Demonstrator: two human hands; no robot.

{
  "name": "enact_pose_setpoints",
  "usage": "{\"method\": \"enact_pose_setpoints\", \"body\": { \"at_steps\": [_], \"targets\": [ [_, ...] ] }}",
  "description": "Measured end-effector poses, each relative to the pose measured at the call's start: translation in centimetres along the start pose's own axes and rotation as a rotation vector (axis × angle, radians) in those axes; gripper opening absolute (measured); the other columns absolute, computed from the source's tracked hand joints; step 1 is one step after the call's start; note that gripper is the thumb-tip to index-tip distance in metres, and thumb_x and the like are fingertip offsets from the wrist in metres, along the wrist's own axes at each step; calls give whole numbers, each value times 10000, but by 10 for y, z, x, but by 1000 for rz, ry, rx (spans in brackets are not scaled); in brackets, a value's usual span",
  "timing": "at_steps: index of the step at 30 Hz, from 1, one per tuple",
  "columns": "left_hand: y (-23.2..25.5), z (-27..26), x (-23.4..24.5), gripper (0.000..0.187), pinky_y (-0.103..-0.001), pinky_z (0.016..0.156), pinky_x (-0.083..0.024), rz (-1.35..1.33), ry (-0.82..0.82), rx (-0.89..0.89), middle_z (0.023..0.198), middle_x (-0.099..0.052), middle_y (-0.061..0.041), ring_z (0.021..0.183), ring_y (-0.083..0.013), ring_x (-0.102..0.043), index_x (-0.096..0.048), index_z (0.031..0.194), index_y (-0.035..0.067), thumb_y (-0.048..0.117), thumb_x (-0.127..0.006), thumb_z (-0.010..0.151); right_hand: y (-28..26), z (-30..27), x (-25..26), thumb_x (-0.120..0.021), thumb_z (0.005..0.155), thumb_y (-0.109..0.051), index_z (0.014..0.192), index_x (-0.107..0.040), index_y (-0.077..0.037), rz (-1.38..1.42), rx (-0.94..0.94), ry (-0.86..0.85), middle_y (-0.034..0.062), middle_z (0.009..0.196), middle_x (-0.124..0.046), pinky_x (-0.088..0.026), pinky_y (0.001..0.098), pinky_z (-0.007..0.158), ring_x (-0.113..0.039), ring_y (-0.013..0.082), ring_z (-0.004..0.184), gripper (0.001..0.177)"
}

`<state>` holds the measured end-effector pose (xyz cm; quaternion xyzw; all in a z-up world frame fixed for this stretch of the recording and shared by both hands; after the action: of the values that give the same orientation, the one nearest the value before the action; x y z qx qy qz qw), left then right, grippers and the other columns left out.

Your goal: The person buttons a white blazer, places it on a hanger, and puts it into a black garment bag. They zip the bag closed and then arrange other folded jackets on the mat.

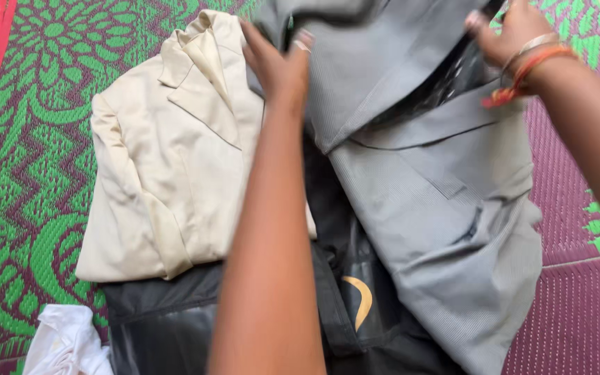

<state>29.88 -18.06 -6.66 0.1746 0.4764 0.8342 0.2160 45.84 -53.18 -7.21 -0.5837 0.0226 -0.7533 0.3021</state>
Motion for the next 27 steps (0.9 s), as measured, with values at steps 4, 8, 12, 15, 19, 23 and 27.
{"method": "enact_pose_setpoints", "body": {
  "at_steps": [4,8,12,15,19,23,27],
  "targets": [
    [2,-143,10,985,-541,1200,-303,413,-171,267,1490,-397,-363,1420,-509,-379,-330,1494,-95,470,-798,837,35,-32,-30,-582,1021,-557,1578,-401,-14,43,-47,-58,347,1468,-481,-357,531,1115,-462,506,1346,799],
    [47,-257,60,993,-518,1106,-335,174,-257,553,1446,-380,-323,1342,-467,-386,-288,1489,-96,356,-823,784,69,-116,-45,-545,987,-623,1560,-347,28,128,-319,-235,313,1534,-409,-321,498,1148,-394,461,1422,890],
    [91,-267,68,677,-504,1088,-382,320,-471,439,1315,-545,-241,1264,-414,-483,-458,1325,-77,333,-749,873,77,-205,-28,-557,982,-660,1555,-423,32,-12,-465,-185,362,1466,-488,-344,515,1156,-440,484,1394,908],
    [98,-257,66,473,-528,970,-433,426,-481,280,1197,-627,-249,1130,-435,-574,-521,1287,-51,256,-654,952,86,-228,-24,-649,964,-646,1436,-475,103,103,-605,-216,343,1283,-570,-474,489,963,-576,423,1183,902],
    [87,-221,30,435,-521,831,-504,346,-520,280,1064,-702,-286,984,-461,-671,-514,1396,-26,221,-536,1039,112,-219,-25,-719,914,-545,1171,-608,10,811,-964,-432,105,811,-607,-413,372,465,-512,203,567,622],
    [80,-120,-13,545,-476,967,-504,193,-423,237,1241,-638,-349,1160,-472,-622,-515,1333,-76,295,-671,966,130,-189,14,-810,969,-484,1042,-542,-78,975,-920,-325,-20,728,-519,-333,255,419,-415,83,490,491],
    [50,-79,21,667,-423,965,-542,42,-475,529,1224,-688,-230,1129,-330,-694,-578,1267,-38,407,-773,809,98,-195,18,-740,941,-574,1090,-585,22,913,-803,-264,93,780,-600,-447,344,508,-545,183,581,633]
  ]
}}
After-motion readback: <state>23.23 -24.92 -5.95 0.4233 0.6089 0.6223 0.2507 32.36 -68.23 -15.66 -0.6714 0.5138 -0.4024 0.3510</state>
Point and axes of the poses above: each hand's wrist, its own z-axis towards the middle knuckle, its own x-axis out of the back of the hand, y = z × x, the point moved 3 cm from there along z, towards the middle knuckle
